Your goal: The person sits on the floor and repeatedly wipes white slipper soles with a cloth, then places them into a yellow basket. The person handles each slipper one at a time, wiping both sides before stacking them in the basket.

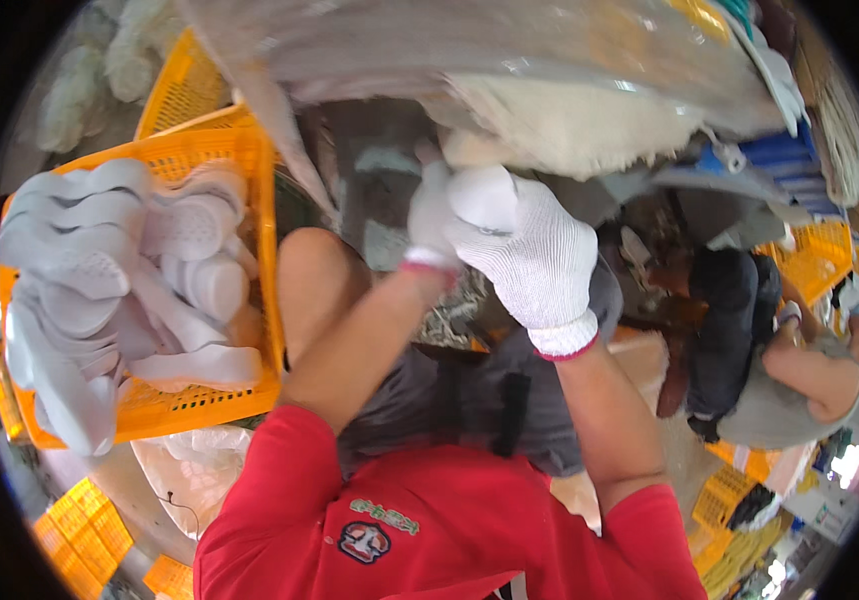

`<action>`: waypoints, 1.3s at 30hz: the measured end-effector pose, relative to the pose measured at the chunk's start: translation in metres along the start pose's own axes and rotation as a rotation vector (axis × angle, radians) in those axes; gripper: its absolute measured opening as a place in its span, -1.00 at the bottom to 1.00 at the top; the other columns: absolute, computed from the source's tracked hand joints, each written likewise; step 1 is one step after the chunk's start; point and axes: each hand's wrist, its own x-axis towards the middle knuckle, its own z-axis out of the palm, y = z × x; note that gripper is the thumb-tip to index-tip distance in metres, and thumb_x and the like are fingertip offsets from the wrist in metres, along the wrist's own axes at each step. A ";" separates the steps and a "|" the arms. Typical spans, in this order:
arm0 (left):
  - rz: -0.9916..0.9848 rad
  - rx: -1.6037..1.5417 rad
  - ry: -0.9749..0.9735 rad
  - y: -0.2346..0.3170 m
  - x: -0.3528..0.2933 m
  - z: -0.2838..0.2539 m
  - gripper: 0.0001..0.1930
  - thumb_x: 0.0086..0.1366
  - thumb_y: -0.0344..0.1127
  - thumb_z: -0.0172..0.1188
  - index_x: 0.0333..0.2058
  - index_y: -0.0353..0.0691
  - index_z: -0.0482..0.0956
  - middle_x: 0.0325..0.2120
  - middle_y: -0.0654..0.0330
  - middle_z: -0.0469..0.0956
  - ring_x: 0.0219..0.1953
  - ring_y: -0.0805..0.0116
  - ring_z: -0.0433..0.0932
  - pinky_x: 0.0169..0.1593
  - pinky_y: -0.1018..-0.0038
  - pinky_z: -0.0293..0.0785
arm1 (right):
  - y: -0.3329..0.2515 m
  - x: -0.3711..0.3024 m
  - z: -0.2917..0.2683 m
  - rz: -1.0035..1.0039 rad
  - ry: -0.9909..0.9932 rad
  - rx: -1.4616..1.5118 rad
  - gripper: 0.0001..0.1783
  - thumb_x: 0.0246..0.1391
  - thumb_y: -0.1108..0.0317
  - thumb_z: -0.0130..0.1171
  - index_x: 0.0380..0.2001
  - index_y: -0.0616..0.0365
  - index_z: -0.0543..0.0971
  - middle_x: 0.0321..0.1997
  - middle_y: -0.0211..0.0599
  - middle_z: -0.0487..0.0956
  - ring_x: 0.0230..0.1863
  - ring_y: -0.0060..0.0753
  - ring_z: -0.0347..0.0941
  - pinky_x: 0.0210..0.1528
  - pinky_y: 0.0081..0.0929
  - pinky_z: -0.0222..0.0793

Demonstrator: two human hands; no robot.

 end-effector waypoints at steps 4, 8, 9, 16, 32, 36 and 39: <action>0.133 -0.139 0.055 -0.004 0.001 0.003 -0.14 0.64 0.45 -0.28 0.18 -0.32 0.58 0.10 0.01 0.70 0.07 0.19 0.72 0.14 0.33 0.64 | -0.018 0.035 0.001 0.185 -0.192 0.127 -0.58 0.03 -0.05 0.52 -0.09 -0.12 0.84 -0.20 -0.15 0.78 -0.10 0.00 0.74 -0.02 -0.28 0.63; -0.151 -0.159 -0.013 -0.005 0.005 -0.008 -0.37 0.67 0.21 -0.23 0.14 -0.24 0.60 0.01 -0.06 0.71 0.02 0.05 0.73 0.10 0.21 0.68 | -0.025 0.034 -0.011 0.314 -0.256 0.373 -0.43 0.06 0.01 0.53 0.11 0.00 0.76 -0.06 -0.11 0.80 -0.02 -0.07 0.76 0.09 -0.33 0.61; -0.277 -0.188 -0.033 -0.006 0.006 -0.009 -0.40 0.67 0.17 -0.23 0.12 -0.23 0.60 -0.01 -0.06 0.72 0.00 0.03 0.73 0.10 0.19 0.69 | -0.020 0.027 -0.013 0.264 -0.282 0.358 -0.30 0.05 0.07 0.57 0.23 0.13 0.67 0.06 -0.09 0.79 0.06 -0.18 0.76 0.17 -0.36 0.58; -0.047 0.019 -0.041 -0.006 -0.003 0.002 -0.23 0.66 0.38 -0.25 0.35 -0.22 0.46 0.18 0.04 0.63 0.18 0.09 0.64 0.32 0.21 0.56 | -0.006 0.027 -0.028 0.350 -0.432 0.738 -0.15 0.00 0.50 0.42 0.44 0.33 0.49 0.17 -0.26 0.71 0.06 -0.50 0.64 0.10 -0.50 0.58; -0.118 0.363 0.156 -0.001 0.002 -0.018 -0.43 0.67 0.10 0.02 0.15 -0.37 0.63 -0.02 0.14 0.70 -0.03 0.37 0.58 0.13 0.43 0.52 | -0.008 0.020 -0.013 0.502 -0.294 1.151 -0.31 0.12 0.41 0.35 0.35 0.27 0.50 0.03 -0.32 0.68 -0.04 -0.41 0.67 0.08 -0.39 0.65; 0.390 0.823 -0.329 -0.001 0.019 -0.038 -0.50 0.68 0.04 -0.01 0.17 -0.31 0.63 0.07 0.12 0.67 0.05 0.29 0.56 0.20 0.38 0.48 | 0.007 0.033 -0.003 0.635 -0.372 1.208 -0.33 0.14 0.40 0.43 0.31 0.31 0.52 0.08 -0.30 0.68 0.00 -0.45 0.65 0.05 -0.43 0.62; 0.365 0.929 -0.027 -0.007 0.016 -0.051 -0.65 0.67 -0.18 -0.01 0.15 -0.26 0.62 0.07 0.06 0.65 0.08 0.17 0.58 0.25 0.30 0.49 | -0.012 0.008 -0.011 0.584 -0.369 1.280 -0.48 0.15 0.45 0.41 0.19 0.24 0.58 -0.16 -0.42 0.68 -0.12 -0.49 0.65 -0.03 -0.44 0.63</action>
